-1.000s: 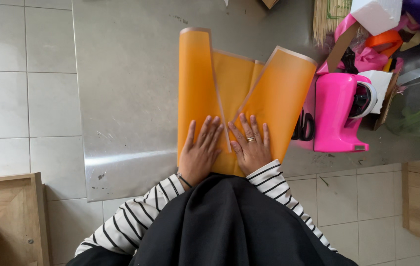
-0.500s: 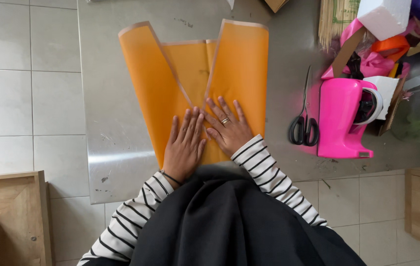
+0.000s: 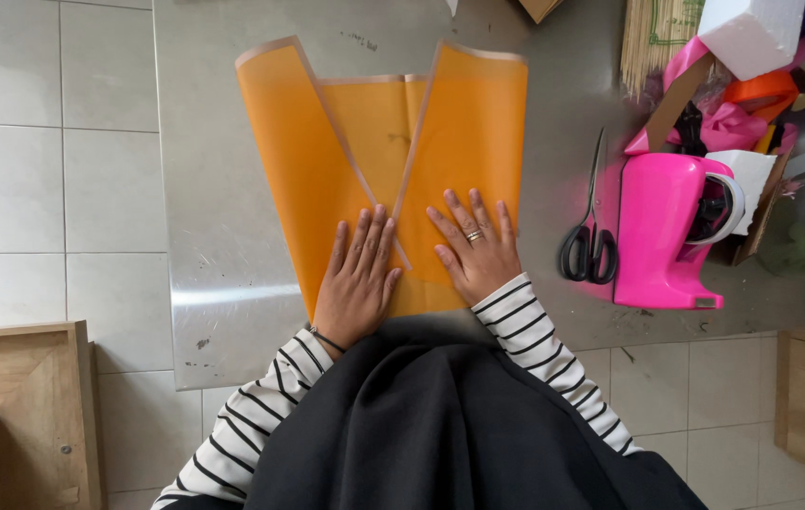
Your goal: The person organizes and cuts sheets of orange wrapping paper on a metal table and then begins to fold one sheet around a bouquet featuring a pink bear.
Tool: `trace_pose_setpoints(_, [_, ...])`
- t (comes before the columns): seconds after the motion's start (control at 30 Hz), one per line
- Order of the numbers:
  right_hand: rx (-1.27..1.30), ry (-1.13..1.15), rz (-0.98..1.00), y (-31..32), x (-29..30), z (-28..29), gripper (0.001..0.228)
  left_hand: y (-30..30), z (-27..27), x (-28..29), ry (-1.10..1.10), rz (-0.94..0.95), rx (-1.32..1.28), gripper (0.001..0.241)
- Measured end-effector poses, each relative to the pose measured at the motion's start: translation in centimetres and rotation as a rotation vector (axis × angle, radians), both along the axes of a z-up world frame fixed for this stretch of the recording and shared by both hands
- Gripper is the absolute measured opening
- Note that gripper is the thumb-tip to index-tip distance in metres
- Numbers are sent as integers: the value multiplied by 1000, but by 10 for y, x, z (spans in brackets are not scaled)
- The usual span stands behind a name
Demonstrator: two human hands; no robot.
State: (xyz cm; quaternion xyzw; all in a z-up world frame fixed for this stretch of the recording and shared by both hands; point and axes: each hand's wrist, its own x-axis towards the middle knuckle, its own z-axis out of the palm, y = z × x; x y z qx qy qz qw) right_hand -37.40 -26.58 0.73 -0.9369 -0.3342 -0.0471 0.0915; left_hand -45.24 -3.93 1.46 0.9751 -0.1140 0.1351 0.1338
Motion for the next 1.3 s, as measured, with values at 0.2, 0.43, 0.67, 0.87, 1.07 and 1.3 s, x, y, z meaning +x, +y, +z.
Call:
trace_pose_setpoints(0.2, [183, 27, -16, 52, -23, 2, 56, 1, 1, 1, -13, 0, -37, 65])
trace_pose_setpoints(0.43, [12, 4, -67, 36, -19, -9, 63, 2, 2, 0, -32, 24, -39, 65])
trace_pose_setpoints(0.67, [-24, -16, -117, 12, -7, -12, 63, 2, 3, -2, -5, 21, -51, 64])
trace_pose_setpoints(0.87, [-30, 7, -147, 7, -4, -11, 64, 4, -3, -2, -73, 86, -44, 57])
trace_pose_setpoints(1.07, [2, 67, -185, 12, -6, -5, 62, 21, -2, -9, -140, 160, -8, 56])
trace_pose_setpoints(1.3, [137, -38, 87, 58, -30, 5, 62, 28, -4, -10, -175, 143, -66, 48])
